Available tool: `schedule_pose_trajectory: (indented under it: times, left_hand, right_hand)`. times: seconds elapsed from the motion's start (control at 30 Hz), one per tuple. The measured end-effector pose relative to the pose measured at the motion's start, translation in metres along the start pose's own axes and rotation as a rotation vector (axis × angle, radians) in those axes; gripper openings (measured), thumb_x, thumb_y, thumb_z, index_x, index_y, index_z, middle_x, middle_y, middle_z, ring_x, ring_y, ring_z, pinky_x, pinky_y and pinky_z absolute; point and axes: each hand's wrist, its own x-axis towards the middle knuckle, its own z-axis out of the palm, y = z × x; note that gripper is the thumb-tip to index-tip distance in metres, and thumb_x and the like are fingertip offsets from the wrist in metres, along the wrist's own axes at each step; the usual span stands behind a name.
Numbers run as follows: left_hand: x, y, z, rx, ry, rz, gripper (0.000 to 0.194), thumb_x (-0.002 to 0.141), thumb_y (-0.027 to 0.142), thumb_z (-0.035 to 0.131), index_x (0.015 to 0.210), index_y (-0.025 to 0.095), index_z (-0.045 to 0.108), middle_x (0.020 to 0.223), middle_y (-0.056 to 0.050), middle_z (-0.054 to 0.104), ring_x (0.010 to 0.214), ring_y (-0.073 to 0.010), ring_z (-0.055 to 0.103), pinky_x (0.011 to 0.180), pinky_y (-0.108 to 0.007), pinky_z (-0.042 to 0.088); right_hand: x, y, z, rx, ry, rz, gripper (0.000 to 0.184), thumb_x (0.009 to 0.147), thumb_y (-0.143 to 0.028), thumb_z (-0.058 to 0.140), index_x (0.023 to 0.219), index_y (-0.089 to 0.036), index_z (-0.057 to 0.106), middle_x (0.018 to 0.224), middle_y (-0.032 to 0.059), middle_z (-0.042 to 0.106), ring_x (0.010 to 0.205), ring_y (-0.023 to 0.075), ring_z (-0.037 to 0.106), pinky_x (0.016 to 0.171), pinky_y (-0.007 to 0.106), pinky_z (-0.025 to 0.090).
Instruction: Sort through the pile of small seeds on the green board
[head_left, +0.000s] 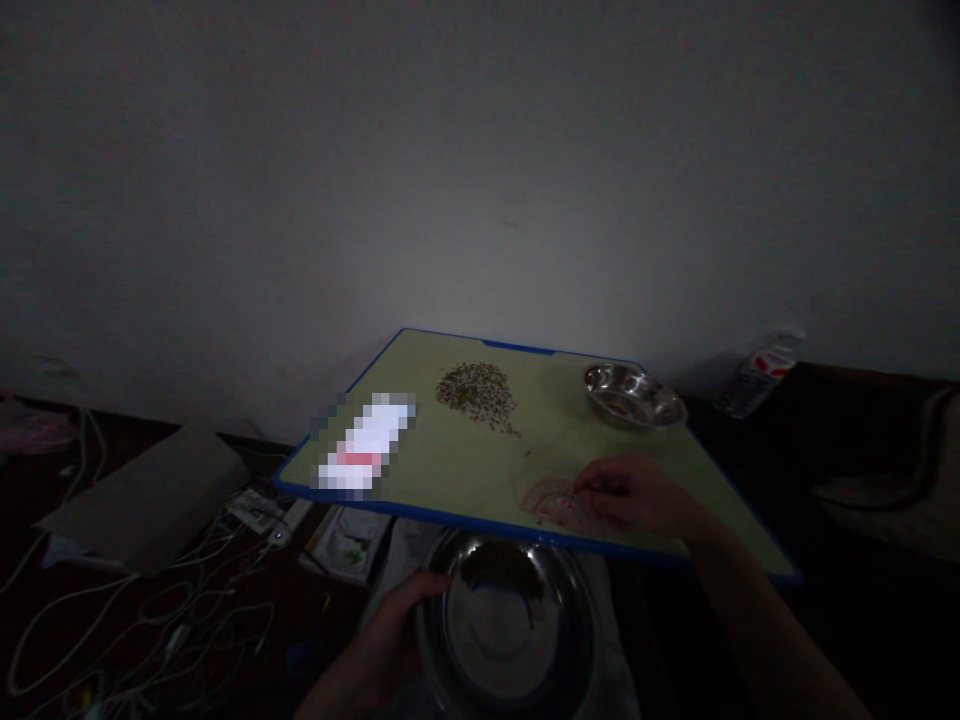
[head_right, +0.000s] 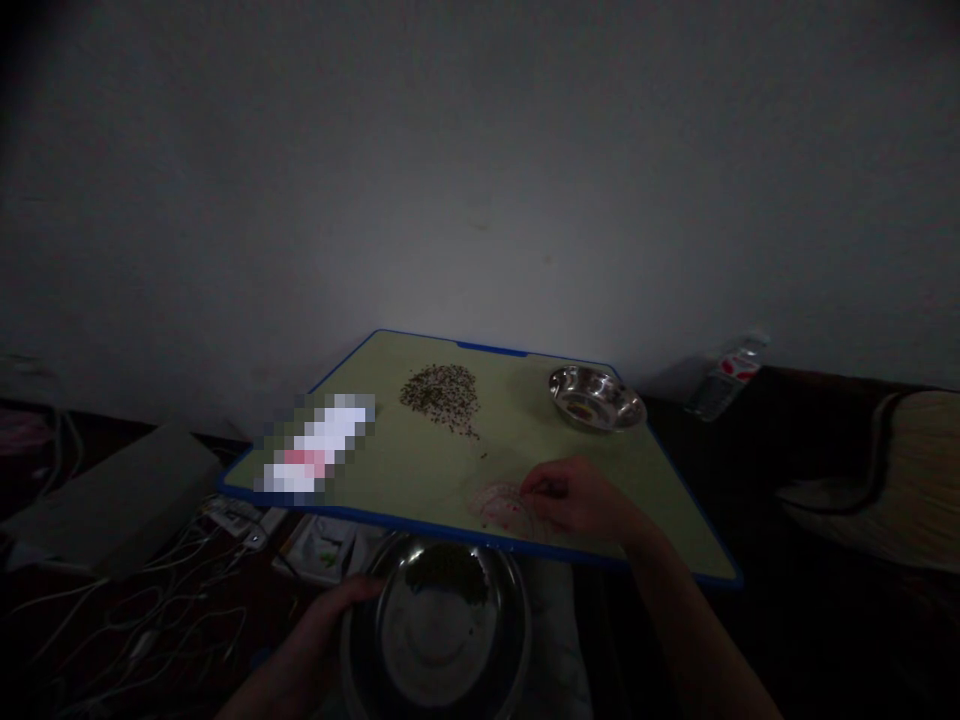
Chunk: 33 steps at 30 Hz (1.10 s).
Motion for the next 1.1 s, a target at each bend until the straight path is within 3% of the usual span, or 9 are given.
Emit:
schedule_pose_trajectory:
  times: [0.13,0.27,0.5,0.73,0.9,1.1]
  left_hand:
    - [-0.001,0.002,0.000,-0.020,-0.022,-0.001,0.019,0.068,0.023,0.054,0.060,0.012,0.068,0.053,-0.004,0.069,0.052,-0.0165,0.061,0.064,-0.028,0.042]
    - [0.002,0.003,-0.003,-0.004,-0.034,-0.001,0.022,0.068,0.025,0.053,0.059,0.011,0.068,0.057,-0.007,0.070,0.056,-0.0181,0.062,0.062,-0.028,0.041]
    - [-0.001,0.000,-0.002,0.021,-0.015,0.020,0.018,0.065,0.028,0.057,0.062,0.014,0.068,0.057,-0.006,0.070,0.061,-0.0217,0.063,0.070,-0.033,0.041]
    - [-0.001,0.001,-0.003,0.015,0.028,0.046,0.020,0.066,0.028,0.057,0.057,0.014,0.066,0.055,-0.005,0.070,0.056,-0.0192,0.062,0.065,-0.030,0.041]
    - [0.000,0.001,-0.004,0.003,-0.041,0.013,0.025,0.068,0.030,0.054,0.060,0.011,0.068,0.055,-0.008,0.070,0.058,-0.0219,0.063,0.068,-0.032,0.042]
    - [0.002,0.001,-0.006,0.006,-0.001,0.020,0.022,0.068,0.029,0.055,0.060,0.012,0.069,0.058,-0.007,0.071,0.059,-0.0202,0.063,0.069,-0.031,0.042]
  right_hand:
    - [0.000,-0.007,0.012,-0.049,-0.001,-0.088,0.022,0.073,-0.033,0.054,0.082,-0.017,0.066,0.074,0.0033,0.065,0.067,0.0147,0.058,0.060,0.025,0.046]
    - [0.009,-0.005,0.009,-0.014,-0.026,-0.118,0.027,0.073,-0.036,0.054,0.088,-0.017,0.067,0.065,0.0018,0.063,0.056,0.0116,0.054,0.051,0.022,0.043]
    - [0.035,0.007,-0.015,0.020,0.316,-0.027,0.031,0.073,-0.036,0.052,0.082,-0.010,0.066,0.043,-0.0020,0.048,0.039,0.0083,0.043,0.041,0.021,0.036]
    - [0.038,0.017,-0.014,0.057,0.457,0.044,0.028,0.069,-0.032,0.050,0.076,-0.010,0.067,0.038,-0.0030,0.045,0.035,0.0076,0.039,0.036,0.020,0.032]
    - [0.036,0.019,-0.012,0.051,0.440,0.057,0.026,0.068,-0.029,0.051,0.076,-0.010,0.067,0.039,-0.0030,0.046,0.035,0.0076,0.039,0.037,0.020,0.032]
    - [0.039,0.017,-0.010,0.053,0.398,0.047,0.026,0.070,-0.029,0.050,0.076,-0.010,0.067,0.041,-0.0028,0.046,0.037,0.0073,0.039,0.038,0.020,0.032]
